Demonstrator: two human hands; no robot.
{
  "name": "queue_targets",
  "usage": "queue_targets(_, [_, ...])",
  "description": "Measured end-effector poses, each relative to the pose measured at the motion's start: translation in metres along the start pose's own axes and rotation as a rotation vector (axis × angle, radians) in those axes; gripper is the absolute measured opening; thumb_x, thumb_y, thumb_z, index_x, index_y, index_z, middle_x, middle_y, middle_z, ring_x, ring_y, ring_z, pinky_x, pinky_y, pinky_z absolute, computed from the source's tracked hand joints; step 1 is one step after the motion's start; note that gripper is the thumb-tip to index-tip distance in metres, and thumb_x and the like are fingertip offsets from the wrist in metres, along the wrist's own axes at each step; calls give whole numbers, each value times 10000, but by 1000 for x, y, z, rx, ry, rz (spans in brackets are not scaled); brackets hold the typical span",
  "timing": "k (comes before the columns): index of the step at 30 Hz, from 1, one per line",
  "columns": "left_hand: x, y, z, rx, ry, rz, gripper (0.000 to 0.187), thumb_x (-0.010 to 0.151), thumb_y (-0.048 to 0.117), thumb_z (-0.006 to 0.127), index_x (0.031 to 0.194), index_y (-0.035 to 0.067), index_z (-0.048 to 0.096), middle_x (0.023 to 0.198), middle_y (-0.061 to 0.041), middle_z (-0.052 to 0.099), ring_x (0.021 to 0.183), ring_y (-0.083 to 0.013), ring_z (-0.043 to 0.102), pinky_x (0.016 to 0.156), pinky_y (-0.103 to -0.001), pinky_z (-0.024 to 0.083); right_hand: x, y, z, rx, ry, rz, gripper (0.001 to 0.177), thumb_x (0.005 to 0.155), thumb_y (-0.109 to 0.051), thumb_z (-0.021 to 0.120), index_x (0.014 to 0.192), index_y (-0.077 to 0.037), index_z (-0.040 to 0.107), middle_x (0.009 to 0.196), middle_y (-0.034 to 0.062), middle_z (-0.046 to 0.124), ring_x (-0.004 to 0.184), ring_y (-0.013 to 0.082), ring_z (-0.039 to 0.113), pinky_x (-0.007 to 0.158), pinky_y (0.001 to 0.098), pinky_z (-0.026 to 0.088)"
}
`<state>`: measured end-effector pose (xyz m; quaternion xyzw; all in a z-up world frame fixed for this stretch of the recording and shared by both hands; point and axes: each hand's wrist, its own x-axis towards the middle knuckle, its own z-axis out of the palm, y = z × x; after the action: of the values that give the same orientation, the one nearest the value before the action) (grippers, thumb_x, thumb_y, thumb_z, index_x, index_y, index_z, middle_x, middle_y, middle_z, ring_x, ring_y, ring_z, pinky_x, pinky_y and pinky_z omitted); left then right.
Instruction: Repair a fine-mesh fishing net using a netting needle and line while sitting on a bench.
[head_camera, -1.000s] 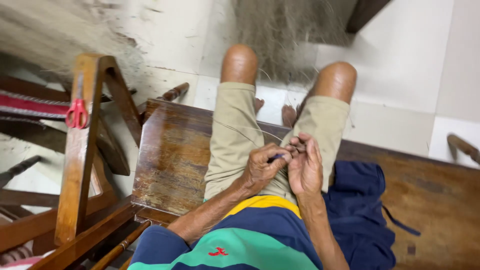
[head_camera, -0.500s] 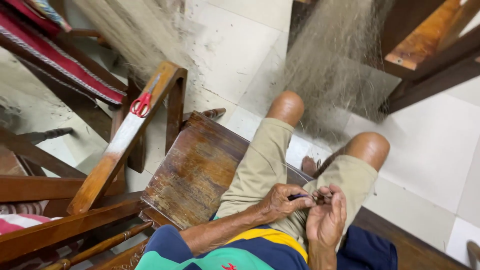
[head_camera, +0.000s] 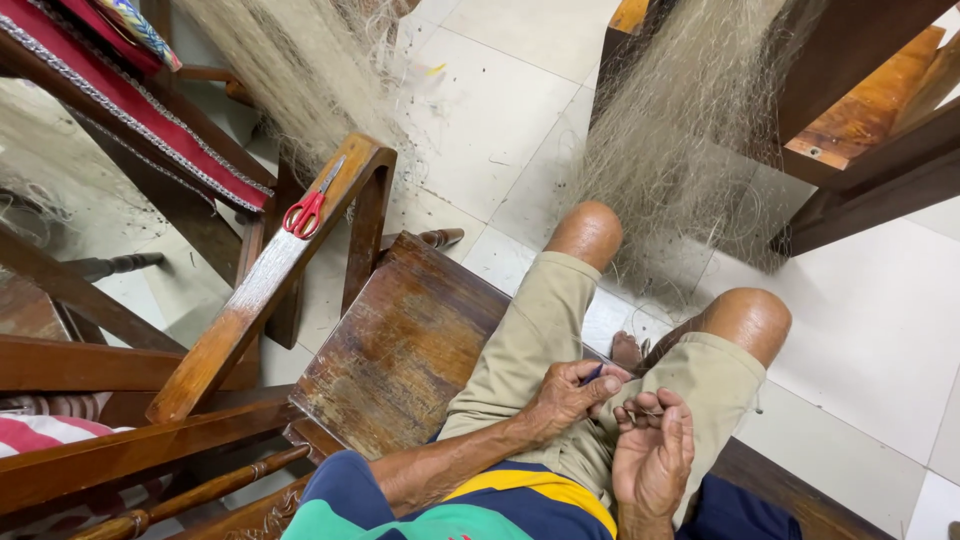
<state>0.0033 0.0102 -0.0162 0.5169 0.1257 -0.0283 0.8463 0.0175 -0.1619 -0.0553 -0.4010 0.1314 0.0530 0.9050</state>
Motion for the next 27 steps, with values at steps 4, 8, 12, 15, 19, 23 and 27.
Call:
queue_targets(4, [3,2,1,-57,46,-39,270,1119,359,877,1221,109,859,779,70,619,639,-21,489,507,-203,367,-1,2,0,6,-36,50,241,1245,-275,692,1388,-92,754,1170,127,827,1036,274,769,936,442,654])
queue_targets(8, [9,-5,-1,23,67,45,196,1129,336,878,1115,143,841,823,84,651,647,-20,448,534,-233,357,0,0,2,24,-47,75,262,1246,-296,699,1407,-96,754,1205,136,842,1055,280,781,957,460,662])
queue_targets(12, [17,-9,-6,82,69,156,163,1148,272,865,1128,111,851,1061,64,813,1008,-52,688,913,-250,575,5,0,6,7,-69,63,230,1261,-298,671,1410,-136,736,1322,181,844,1062,274,805,946,465,676])
queue_targets(15, [16,-14,-4,101,112,69,193,1140,345,852,1073,166,827,870,114,670,784,-9,567,585,-206,458,3,0,0,32,-67,87,233,1232,-319,707,1400,-166,756,1356,174,836,1068,280,789,934,458,654])
queue_targets(19, [12,-14,-3,34,92,66,197,1132,307,855,1083,119,820,767,61,634,637,-39,514,535,-219,419,-1,-2,-3,96,-58,119,218,1228,-301,714,1388,-162,765,1347,153,820,1091,288,775,939,466,658])
queue_targets(23, [26,-31,-11,-33,196,53,275,1048,224,988,1227,37,897,715,-90,753,542,-71,655,518,-202,500,13,5,-15,191,-119,99,256,1279,-274,607,1443,-166,770,1392,131,878,1175,299,868,1018,502,743])
queue_targets(27, [27,-4,-2,-54,166,70,250,1068,217,942,1197,12,877,645,-79,703,497,-64,556,514,-213,414,19,4,-21,220,-114,80,265,1271,-275,618,1449,-169,783,1388,123,879,1212,305,865,1056,502,736])
